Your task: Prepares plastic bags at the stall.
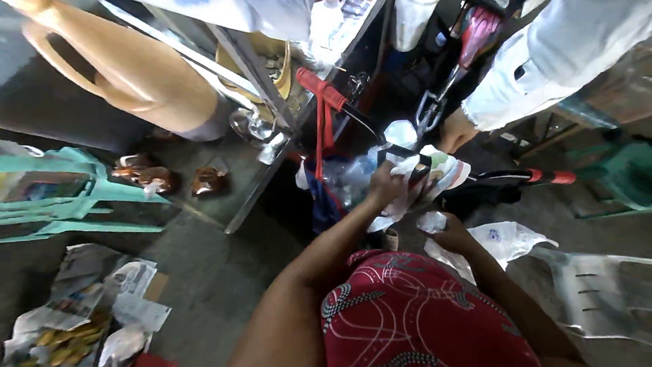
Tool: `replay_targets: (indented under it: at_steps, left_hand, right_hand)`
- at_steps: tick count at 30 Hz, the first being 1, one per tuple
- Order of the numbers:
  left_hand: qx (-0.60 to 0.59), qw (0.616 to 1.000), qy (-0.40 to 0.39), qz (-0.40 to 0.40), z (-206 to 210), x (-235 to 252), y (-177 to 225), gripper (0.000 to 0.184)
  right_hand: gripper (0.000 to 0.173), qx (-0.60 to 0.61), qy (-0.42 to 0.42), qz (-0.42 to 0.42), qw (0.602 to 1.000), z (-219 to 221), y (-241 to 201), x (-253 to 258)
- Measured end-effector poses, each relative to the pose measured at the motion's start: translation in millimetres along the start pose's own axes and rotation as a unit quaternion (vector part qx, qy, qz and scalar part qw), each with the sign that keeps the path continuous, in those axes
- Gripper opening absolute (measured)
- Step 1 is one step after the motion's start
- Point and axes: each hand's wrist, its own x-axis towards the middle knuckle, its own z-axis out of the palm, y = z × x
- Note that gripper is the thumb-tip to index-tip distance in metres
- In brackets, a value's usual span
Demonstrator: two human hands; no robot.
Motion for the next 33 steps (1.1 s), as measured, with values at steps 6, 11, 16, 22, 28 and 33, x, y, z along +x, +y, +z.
replay_targets:
  at_steps: [6,11,16,22,28,33]
  left_hand:
    - [-0.055,0.995,-0.007,-0.083,43.8,45.3,-15.7,0.045]
    - [-0.116,0.979,-0.037,-0.164,33.8,54.1,1.5,0.07]
    - [0.024,0.987,-0.144,-0.068,1.1,39.2,17.7,0.048]
    - [-0.016,0.981,-0.191,-0.03,-46.2,18.9,25.9,0.034]
    - [0.263,0.937,-0.186,-0.133,-75.2,11.4,-59.8,0.027]
    - [0.418,0.864,-0.172,-0.221,-30.0,-3.8,-111.3,0.029]
  right_hand:
    - [0.043,0.038,-0.01,-0.107,0.993,6.7,13.0,2.3]
    - [0.061,0.002,-0.071,-0.145,0.987,19.1,0.9,25.7]
    - [0.076,-0.103,-0.094,-0.042,0.989,26.1,-34.1,62.5]
    - [0.079,-0.245,-0.156,0.079,0.954,38.0,-50.9,108.4]
    - [0.093,-0.286,-0.125,0.066,0.948,47.8,-50.0,108.2]
    - [0.096,-0.36,-0.126,-0.002,0.924,50.0,-62.9,73.3]
